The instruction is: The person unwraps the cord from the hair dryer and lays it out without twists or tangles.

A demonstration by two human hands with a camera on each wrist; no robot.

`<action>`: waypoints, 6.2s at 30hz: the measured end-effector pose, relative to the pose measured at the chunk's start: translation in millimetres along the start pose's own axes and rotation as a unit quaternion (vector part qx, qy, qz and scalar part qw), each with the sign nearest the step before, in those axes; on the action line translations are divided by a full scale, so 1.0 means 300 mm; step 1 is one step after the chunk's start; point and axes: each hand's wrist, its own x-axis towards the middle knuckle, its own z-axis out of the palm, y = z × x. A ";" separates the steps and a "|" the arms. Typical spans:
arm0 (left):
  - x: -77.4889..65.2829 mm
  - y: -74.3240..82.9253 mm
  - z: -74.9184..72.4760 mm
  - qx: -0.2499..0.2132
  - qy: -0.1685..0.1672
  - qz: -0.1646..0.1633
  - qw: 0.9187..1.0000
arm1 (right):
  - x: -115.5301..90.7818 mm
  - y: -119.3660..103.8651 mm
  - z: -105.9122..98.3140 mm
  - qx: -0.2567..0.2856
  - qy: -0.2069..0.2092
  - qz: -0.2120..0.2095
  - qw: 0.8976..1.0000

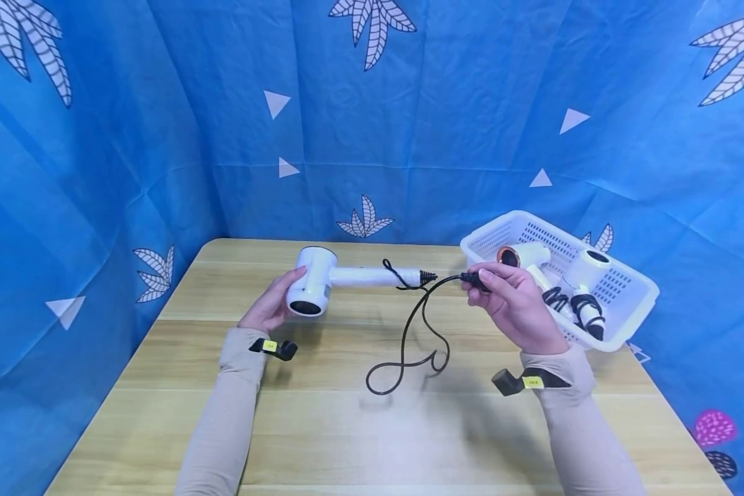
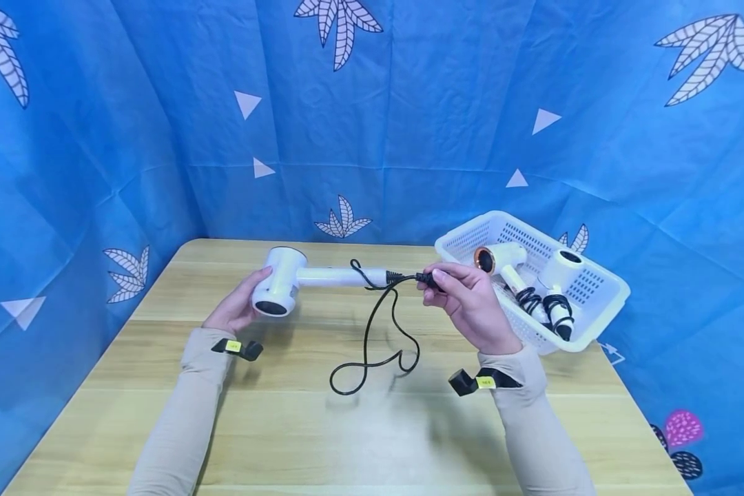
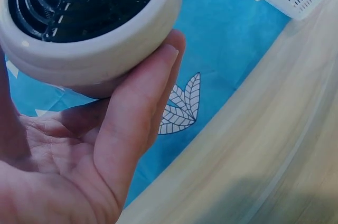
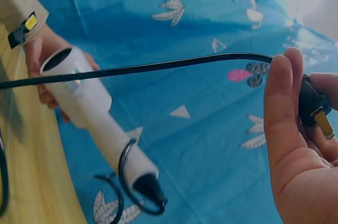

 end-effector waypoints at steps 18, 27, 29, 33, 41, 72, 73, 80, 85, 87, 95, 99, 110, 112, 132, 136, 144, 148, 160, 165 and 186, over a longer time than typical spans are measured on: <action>-0.007 -0.014 -0.008 -0.001 -0.019 0.010 1.000 | 0.068 -0.039 -0.155 -0.019 0.069 -0.020 0.997; -0.003 -0.014 -0.012 -0.009 -0.030 0.010 0.999 | 0.106 -0.081 -0.201 -0.008 0.090 -0.019 0.996; -0.003 -0.013 -0.010 -0.007 -0.025 0.011 1.000 | 0.108 -0.084 -0.207 -0.004 0.095 -0.015 0.995; -0.005 -0.011 -0.008 0.000 -0.014 0.007 1.000 | 0.106 -0.081 -0.220 -0.008 0.101 -0.006 0.995; -0.017 -0.006 -0.011 -0.012 0.001 -0.007 1.000 | 0.105 -0.070 -0.250 -0.018 0.116 -0.002 0.993; -0.006 -0.014 -0.014 0.058 -0.046 -0.019 0.997 | 0.239 -0.196 -0.053 0.005 0.149 -0.174 0.973; -0.003 -0.015 -0.015 0.062 -0.044 -0.021 0.997 | 0.240 -0.204 -0.045 0.011 0.147 -0.176 0.973; 0.013 -0.023 -0.030 0.079 -0.027 -0.028 0.996 | 0.248 -0.277 0.008 0.044 0.125 -0.206 0.969; 0.014 -0.027 -0.047 0.101 -0.011 -0.032 0.994 | 0.258 -0.347 0.054 0.085 0.105 -0.228 0.964; 0.014 -0.030 -0.053 0.108 -0.006 -0.033 0.994 | 0.254 -0.379 0.070 0.120 0.096 -0.228 0.961; 0.020 -0.042 -0.065 0.100 0.004 -0.040 0.994 | 0.188 -0.505 0.102 0.210 0.097 -0.268 0.935; 0.021 -0.045 -0.079 0.098 0.010 -0.042 0.994 | 0.142 -0.561 0.092 0.227 0.118 -0.312 0.915; -0.033 -0.012 -0.205 0.082 0.077 -0.061 0.992 | 0.072 -0.504 -0.011 0.197 0.126 -0.305 0.923; -0.051 0.006 -0.248 0.079 0.090 -0.064 0.991 | 0.074 -0.482 -0.025 0.171 0.138 -0.306 0.926; 0.015 0.120 -0.442 0.057 0.147 -0.119 0.980 | -0.024 -0.225 -0.251 -0.329 0.241 -0.249 0.878; 0.041 0.126 -0.477 0.063 0.165 -0.118 0.977 | -0.061 -0.179 -0.285 -0.433 0.235 -0.190 0.849; 0.065 0.137 -0.530 0.232 0.247 -0.135 0.931 | -0.122 -0.089 -0.308 -0.631 0.177 -0.157 0.739; 0.075 0.140 -0.531 0.278 0.243 -0.142 0.918 | -0.166 -0.050 -0.295 -0.673 0.093 -0.126 0.723; 0.063 0.137 -0.554 0.357 0.297 -0.135 0.875 | -0.280 -0.008 -0.320 -0.751 -0.030 0.123 0.648; 0.078 0.142 -0.561 0.381 0.320 -0.119 0.859 | -0.315 -0.012 -0.361 -0.749 -0.031 0.164 0.642; 0.074 0.156 -0.568 0.480 0.309 -0.103 0.815 | -0.051 0.195 -0.457 -0.769 0.022 0.193 0.609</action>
